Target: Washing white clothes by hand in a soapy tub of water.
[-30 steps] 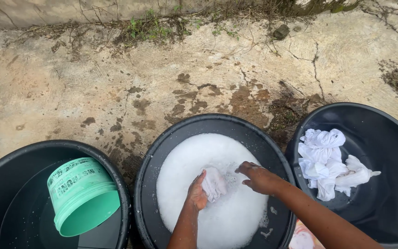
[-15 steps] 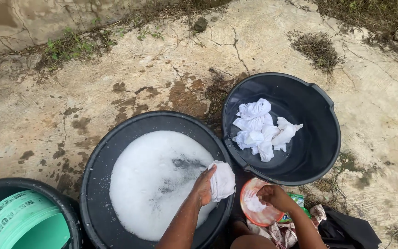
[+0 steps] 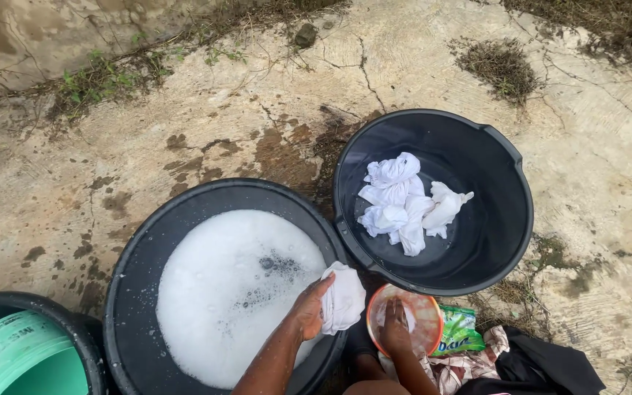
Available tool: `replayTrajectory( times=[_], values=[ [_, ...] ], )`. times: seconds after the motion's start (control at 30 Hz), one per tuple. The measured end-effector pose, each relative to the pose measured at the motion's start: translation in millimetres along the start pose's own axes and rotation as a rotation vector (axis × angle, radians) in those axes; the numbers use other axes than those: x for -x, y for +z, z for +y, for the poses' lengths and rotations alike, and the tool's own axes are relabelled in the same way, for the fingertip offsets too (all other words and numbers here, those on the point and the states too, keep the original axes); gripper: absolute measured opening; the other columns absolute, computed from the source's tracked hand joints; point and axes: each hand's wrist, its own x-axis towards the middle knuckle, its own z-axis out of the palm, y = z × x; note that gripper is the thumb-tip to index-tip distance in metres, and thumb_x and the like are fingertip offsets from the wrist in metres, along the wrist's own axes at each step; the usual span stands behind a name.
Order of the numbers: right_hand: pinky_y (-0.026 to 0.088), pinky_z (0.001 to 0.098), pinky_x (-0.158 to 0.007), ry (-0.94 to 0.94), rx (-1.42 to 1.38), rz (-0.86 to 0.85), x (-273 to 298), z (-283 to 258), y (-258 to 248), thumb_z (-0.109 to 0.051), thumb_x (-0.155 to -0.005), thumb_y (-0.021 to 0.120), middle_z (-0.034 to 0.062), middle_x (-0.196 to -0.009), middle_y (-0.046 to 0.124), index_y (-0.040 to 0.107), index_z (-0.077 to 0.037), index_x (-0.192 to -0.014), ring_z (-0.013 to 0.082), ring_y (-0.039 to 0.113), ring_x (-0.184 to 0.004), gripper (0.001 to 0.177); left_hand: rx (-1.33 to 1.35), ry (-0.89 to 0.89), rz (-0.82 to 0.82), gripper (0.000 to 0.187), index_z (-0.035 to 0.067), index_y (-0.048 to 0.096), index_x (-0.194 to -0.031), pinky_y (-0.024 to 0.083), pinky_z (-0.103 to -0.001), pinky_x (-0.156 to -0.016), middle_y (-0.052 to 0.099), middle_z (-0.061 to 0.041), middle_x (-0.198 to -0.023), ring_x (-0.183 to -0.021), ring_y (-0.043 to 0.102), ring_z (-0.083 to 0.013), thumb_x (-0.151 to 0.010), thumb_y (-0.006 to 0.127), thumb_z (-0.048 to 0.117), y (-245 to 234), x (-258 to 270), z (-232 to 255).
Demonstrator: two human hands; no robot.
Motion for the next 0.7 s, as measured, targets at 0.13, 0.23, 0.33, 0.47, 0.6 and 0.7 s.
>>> replayTrajectory(
  times=[0.13,0.23,0.33,0.47,0.6,0.7],
  values=[
    [0.032,0.0482,-0.118,-0.095,0.015,0.055,-1,-1,10,-0.027,-0.089,0.068,0.0266,-0.163,0.018,0.026,-0.004,-0.155,0.0459,0.028,-0.147,0.082,-0.067,-0.018,-0.033,0.073,0.008,0.048,-0.147,0.058,-0.049,-0.099,0.063,-0.017,-0.140,-0.123,0.067,-0.0289,-0.090,0.065,0.051,20,-7,-1],
    [0.032,0.0473,-0.118,-0.026,0.034,-0.014,3,-17,-6,-0.038,-0.095,0.064,0.0242,-0.163,0.020,0.033,-0.008,-0.152,0.0448,0.029,-0.147,0.072,-0.148,-0.046,-0.024,0.073,0.008,0.047,-0.147,0.058,-0.048,-0.100,0.062,-0.016,-0.142,-0.124,0.066,-0.0275,-0.090,0.064,0.051,24,-23,-11],
    [0.041,0.0454,-0.117,0.017,-0.025,-0.090,3,-16,-13,-0.030,-0.094,0.057,0.0178,-0.158,0.039,0.041,-0.009,-0.152,0.0400,0.042,-0.145,0.064,-0.229,-0.044,-0.045,0.074,0.007,0.046,-0.148,0.055,-0.045,-0.103,0.060,-0.014,-0.144,-0.128,0.063,-0.0257,-0.092,0.064,0.051,20,-47,-28],
    [0.037,0.0488,-0.116,0.200,-0.003,-0.056,9,-21,-23,-0.039,-0.082,0.073,0.0279,-0.159,0.021,0.030,-0.006,-0.151,0.0441,0.039,-0.140,0.087,-0.384,-0.027,-0.034,0.072,0.009,0.047,-0.151,0.043,-0.042,-0.108,0.054,-0.009,-0.148,-0.132,0.052,-0.0203,-0.094,0.062,0.051,26,-58,-37],
    [0.035,0.0561,-0.110,0.159,0.012,0.138,-1,16,40,-0.035,-0.085,0.075,0.0428,-0.144,0.025,0.030,0.006,-0.147,0.0614,0.031,-0.134,0.087,-0.421,0.000,-0.101,0.068,0.004,0.053,-0.144,0.043,-0.043,-0.111,0.061,-0.014,-0.142,-0.128,0.057,-0.0255,-0.093,0.059,0.049,35,-57,-39],
    [0.039,0.0527,-0.110,0.188,-0.032,0.126,4,4,43,-0.031,-0.083,0.072,0.0339,-0.138,0.038,0.033,0.013,-0.144,0.0539,0.043,-0.127,0.085,-0.505,0.010,-0.110,0.071,0.003,0.052,-0.145,0.037,-0.043,-0.115,0.059,-0.014,-0.145,-0.134,0.053,-0.0255,-0.094,0.057,0.051,36,-59,-42]
  ],
)
